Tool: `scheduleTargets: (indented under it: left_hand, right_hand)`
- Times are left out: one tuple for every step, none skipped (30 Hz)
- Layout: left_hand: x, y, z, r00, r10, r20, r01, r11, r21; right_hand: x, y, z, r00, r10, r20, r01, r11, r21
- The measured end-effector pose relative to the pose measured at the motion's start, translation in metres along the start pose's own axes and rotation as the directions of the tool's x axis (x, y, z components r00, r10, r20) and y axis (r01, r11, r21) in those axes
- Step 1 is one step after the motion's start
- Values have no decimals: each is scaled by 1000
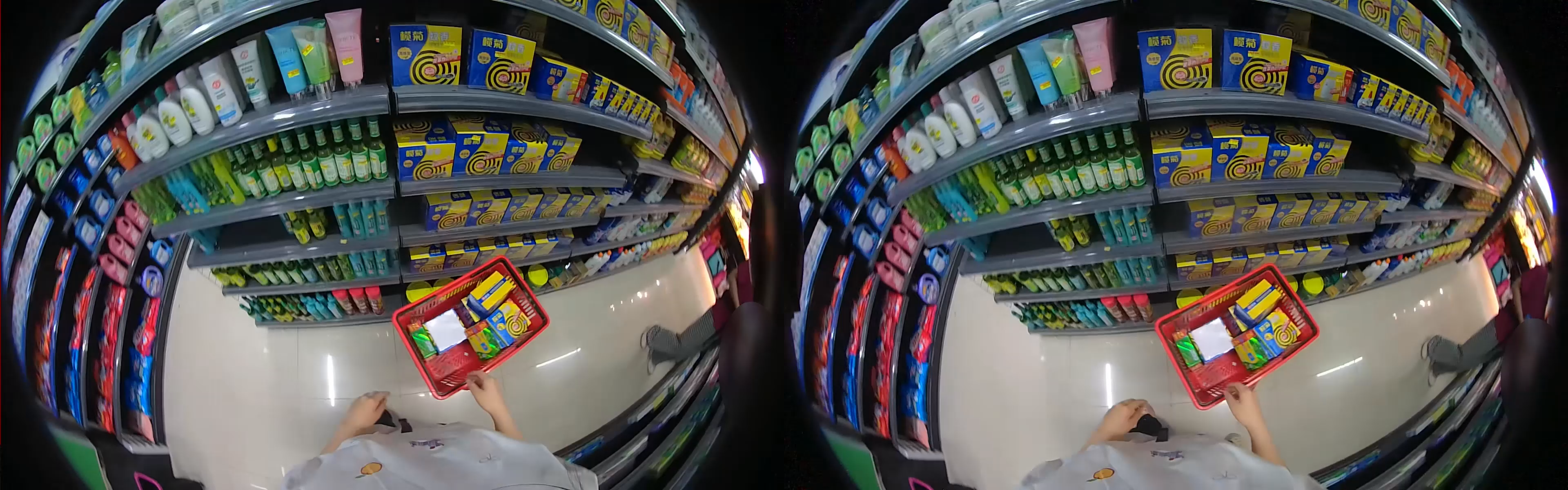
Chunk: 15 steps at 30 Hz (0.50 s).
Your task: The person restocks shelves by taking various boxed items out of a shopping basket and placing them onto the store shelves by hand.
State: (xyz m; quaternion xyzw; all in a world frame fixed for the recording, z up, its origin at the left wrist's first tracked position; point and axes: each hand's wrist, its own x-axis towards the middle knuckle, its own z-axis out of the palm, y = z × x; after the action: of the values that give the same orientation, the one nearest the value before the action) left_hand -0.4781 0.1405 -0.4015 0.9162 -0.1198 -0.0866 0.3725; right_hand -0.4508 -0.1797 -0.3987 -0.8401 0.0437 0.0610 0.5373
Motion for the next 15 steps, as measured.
scheduleTargets:
  left_hand:
    - [6, -5, -24, 999, -30, -25, 29, 999, -41]
    - [12, -16, -45, 996, -28, -81, 22, 997, -73]
    - [20, -23, -62, 990, -96, -103, 78, 983, -169]
    - [28, -30, -79, 979, -167, -117, 133, 957, -260]
    - [33, -38, -96, 963, -243, -119, 190, 919, -345]
    - [41, -48, -110, 971, -207, -120, 159, 932, -326]
    - [52, -56, -118, 979, -168, -119, 124, 943, -310]
    - [65, -63, -119, 985, -129, -116, 90, 951, -296]
    - [77, -71, -119, 990, -91, -109, 56, 956, -287]
    - [93, -75, -118, 996, -39, -82, 20, 974, -226]
    - [104, -76, -114, 997, -9, -78, -8, 977, -214]
    - [118, -67, -113, 997, 21, -79, -37, 978, -206]
    - [133, -55, -111, 995, 50, -87, -67, 977, -201]
    - [143, -42, -109, 999, 23, -43, -32, 972, -232]
    - [151, -27, -107, 999, 37, -11, -39, 951, -307]
  right_hand:
    - [13, -12, 17, 1000, -25, -10, 25, 998, 52]
    - [24, -31, 32, 997, -71, 39, 70, 997, 17]
    - [37, -54, 47, 989, -121, 90, 122, 992, -15]
    - [50, -76, 58, 976, -168, 142, 175, 984, -40]
    - [55, -97, 62, 971, -185, 152, 198, 978, -70]
    - [56, -121, 62, 967, -201, 160, 218, 971, -97]
    - [58, -138, 62, 962, -215, 166, 237, 963, -127]
    - [61, -144, 62, 958, -247, 146, 268, 951, -151]
    - [60, -159, 57, 964, -234, 126, 252, 956, -150]
    - [60, -167, 53, 971, -217, 98, 231, 960, -156]
    - [61, -171, 49, 977, -201, 73, 211, 963, -167]
    - [63, -167, 47, 986, -159, 59, 166, 973, -161]
    - [67, -163, 44, 991, -121, 49, 128, 979, -159]
    - [72, -159, 38, 995, -87, 45, 93, 983, -156]
    - [79, -156, 31, 992, -119, 33, 122, 981, -149]
